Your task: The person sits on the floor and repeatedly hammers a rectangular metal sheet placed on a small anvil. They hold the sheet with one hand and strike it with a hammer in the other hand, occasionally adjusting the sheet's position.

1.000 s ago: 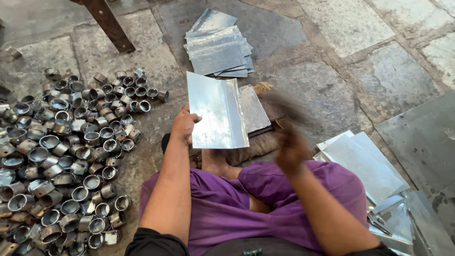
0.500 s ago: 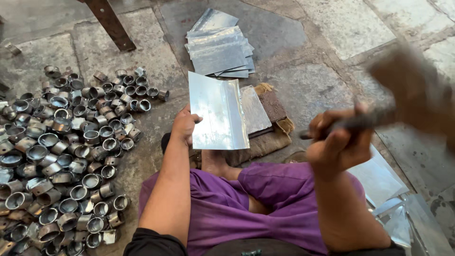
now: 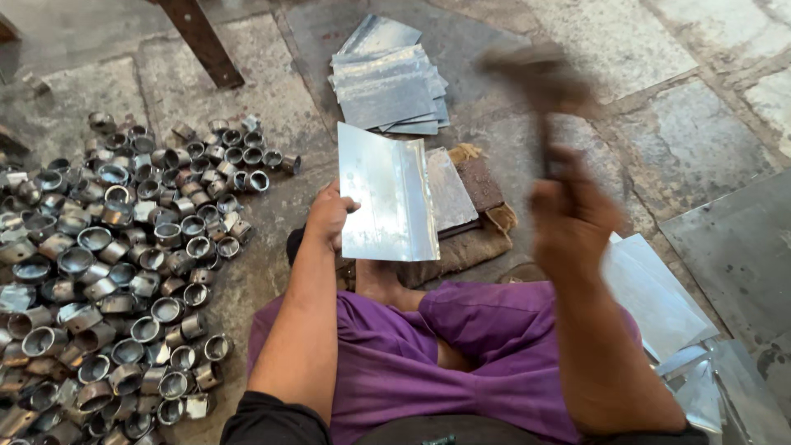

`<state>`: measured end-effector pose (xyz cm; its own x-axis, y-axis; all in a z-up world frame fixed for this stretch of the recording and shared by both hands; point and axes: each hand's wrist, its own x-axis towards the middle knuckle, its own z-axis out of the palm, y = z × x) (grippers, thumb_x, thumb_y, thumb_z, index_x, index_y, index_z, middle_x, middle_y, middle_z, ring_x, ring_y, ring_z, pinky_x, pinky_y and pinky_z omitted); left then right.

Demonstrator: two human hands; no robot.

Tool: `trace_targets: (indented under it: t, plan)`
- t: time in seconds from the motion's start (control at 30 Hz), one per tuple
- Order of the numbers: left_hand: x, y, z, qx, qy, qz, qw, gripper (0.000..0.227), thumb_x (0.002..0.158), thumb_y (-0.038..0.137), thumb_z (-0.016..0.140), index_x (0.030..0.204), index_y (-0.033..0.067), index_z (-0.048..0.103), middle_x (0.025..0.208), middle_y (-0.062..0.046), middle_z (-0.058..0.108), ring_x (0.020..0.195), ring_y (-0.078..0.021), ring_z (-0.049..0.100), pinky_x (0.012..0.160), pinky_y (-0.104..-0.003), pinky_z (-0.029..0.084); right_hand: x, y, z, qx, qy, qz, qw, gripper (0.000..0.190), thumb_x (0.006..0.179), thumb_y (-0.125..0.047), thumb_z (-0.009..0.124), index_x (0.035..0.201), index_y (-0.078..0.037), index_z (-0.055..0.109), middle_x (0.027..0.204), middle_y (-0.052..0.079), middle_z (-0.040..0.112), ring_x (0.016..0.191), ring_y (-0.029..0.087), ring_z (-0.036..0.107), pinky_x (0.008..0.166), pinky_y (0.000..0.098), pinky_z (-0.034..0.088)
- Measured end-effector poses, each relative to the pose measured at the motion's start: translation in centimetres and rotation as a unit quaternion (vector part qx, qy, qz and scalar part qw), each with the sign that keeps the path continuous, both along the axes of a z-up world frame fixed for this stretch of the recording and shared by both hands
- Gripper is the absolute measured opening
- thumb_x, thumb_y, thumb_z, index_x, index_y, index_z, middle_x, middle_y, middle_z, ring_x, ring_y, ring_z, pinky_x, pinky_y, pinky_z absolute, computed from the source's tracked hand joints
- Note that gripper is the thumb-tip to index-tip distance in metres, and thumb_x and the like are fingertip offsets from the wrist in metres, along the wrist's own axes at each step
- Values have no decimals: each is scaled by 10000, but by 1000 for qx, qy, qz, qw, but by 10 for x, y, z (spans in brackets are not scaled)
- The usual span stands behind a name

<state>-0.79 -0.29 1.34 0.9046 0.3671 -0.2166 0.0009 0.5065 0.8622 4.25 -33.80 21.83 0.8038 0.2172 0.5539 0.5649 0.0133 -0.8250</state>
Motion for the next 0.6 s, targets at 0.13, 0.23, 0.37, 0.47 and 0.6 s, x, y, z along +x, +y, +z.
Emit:
trace_targets:
  t: [0.13,0.23,0.37,0.47,0.6]
  plan:
    - [0,-1,7,-3,27,9,1000,651,800,-150,493,1421,23,586,1187,-164,715,970,-265,710,837,-384,594,6,-14,-35,121,-185,-17,975,381,1069,-373,587,1244,-43,661,805,41,626,609,74,588,552,236,464]
    - [2,4,-1,-1,-8,-17,1000,637,806,-158,496,1415,18,555,1200,-176,698,990,-265,708,840,-392,593,12,-2,-128,-79,-132,-69,986,280,1005,-279,632,1167,-59,691,837,120,656,689,209,624,607,316,491]
    - [6,8,-16,42,6,2,999,660,795,-158,488,1424,21,573,1211,-156,709,994,-245,699,853,-355,574,26,13,-163,-286,-62,-44,955,216,956,-203,700,1114,-56,715,895,220,691,803,374,674,672,404,528]
    - [3,7,-20,21,1,0,1000,622,796,-163,499,1393,-10,584,1181,-173,705,973,-261,696,841,-380,581,23,16,-104,-310,40,-72,947,295,953,-225,737,1198,-60,746,803,208,688,657,300,669,595,389,502]
    - [0,4,-3,5,8,-11,1000,592,802,-146,499,1371,-9,582,1166,-169,702,974,-267,705,846,-396,588,16,2,-5,-31,-53,-37,997,292,1138,-234,644,1330,-19,687,830,-5,604,704,56,539,615,259,469]
